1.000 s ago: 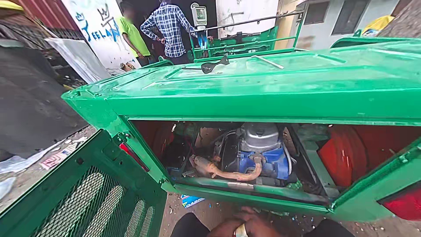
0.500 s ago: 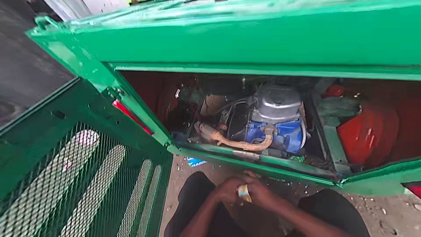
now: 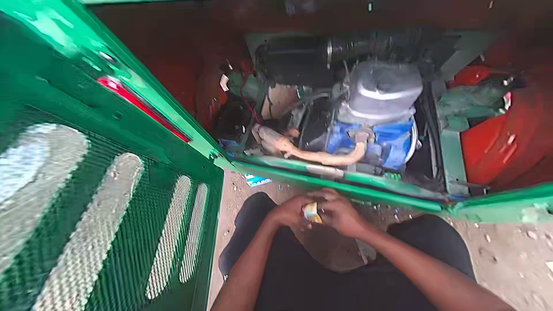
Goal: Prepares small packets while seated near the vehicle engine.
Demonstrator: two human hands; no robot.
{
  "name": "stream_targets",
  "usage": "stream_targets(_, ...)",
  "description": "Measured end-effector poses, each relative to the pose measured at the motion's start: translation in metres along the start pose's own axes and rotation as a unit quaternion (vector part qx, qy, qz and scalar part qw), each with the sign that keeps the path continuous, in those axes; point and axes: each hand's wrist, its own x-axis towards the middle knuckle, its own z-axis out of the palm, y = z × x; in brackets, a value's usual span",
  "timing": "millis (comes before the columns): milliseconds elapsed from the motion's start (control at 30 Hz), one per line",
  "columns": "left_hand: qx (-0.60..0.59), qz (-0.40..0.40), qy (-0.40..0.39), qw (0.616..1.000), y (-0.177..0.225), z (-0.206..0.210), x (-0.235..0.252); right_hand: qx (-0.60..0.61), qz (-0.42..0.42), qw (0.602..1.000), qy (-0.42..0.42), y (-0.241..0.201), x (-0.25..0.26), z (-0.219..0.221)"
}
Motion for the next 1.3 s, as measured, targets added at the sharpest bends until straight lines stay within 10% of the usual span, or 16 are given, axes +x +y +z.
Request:
stream_targets(300,-0.118,-0.025,0.017,0.993,-0.006,-0.015,-0.009,0.243,0.084,0.966,0.039,0.002,0.001,-0.007)
stream_targets(767,-0.133,0.044,-0.084,0.987,-0.008,-0.026,-0.019,0.657,0.182,0.732,0.002,0.002,-0.006,-0.013)
stream_targets(967,-0.126,0.1,-0.11,0.981,-0.007,-0.023,-0.014,0.583,0.204,0.786,-0.005,-0.011,-0.004,-0.028)
stream_targets(1200,-0.111,0.074,-0.091,0.987,-0.01,-0.02,-0.009,0.655,0.251,0.712,-0.008,-0.014,-0.002,-0.021)
stream_targets(1300,0.016,-0.057,0.006,0.998,0.0,-0.014,-0.021,0.461,0.254,0.85,0.011,-0.026,-0.007,-0.023)
